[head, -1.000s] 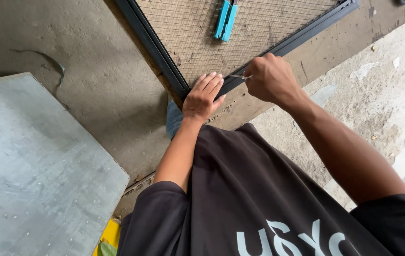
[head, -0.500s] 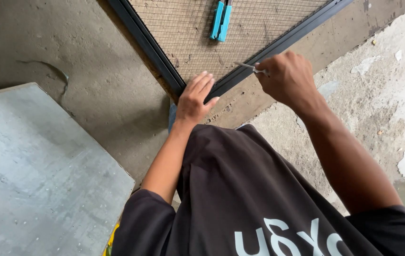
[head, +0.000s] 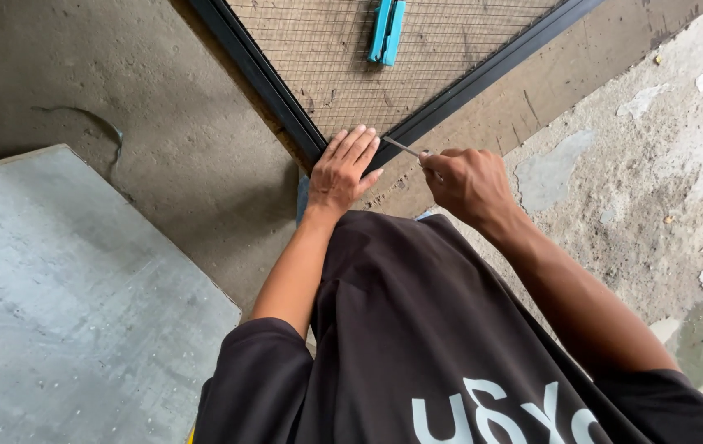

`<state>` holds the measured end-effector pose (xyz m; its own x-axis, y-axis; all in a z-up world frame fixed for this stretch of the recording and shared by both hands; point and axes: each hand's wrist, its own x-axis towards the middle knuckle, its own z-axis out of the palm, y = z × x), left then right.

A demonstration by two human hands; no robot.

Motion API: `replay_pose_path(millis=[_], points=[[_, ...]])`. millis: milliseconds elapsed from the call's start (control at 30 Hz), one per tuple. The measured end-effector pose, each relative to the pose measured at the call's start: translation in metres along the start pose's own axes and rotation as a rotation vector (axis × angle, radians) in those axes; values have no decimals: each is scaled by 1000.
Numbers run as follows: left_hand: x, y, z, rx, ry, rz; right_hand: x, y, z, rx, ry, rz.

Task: Fastening a wire mesh into a black metal frame using various hand tools including a screwdriver, pliers, and a hammer.

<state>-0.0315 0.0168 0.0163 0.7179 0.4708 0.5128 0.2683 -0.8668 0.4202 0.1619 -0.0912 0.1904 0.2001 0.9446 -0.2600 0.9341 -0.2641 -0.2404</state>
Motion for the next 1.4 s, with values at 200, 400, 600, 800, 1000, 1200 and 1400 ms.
replay_pose_path(millis=[200,400,600,800,1000,1200,1400], points=[[2,3,0,25,20,5,2,-9,-10,-19,-6,-56],[0,3,3,45,5,-5,6,-9,-12,-23,-69,-92],[1,4,4,50,8,-3,23,-24,-26,-121,-171,-111],[1,2,4,25,8,-12,65,-19,18,-257,-111,-164],[-1,1,7,-83,128,-32,51,-14,-42,74,-205,74],[-3,0,11,-87,162,-26,30,-27,-41,350,-185,185],[-1,1,10,-91,172,-25,30,-22,-37,376,-214,238]])
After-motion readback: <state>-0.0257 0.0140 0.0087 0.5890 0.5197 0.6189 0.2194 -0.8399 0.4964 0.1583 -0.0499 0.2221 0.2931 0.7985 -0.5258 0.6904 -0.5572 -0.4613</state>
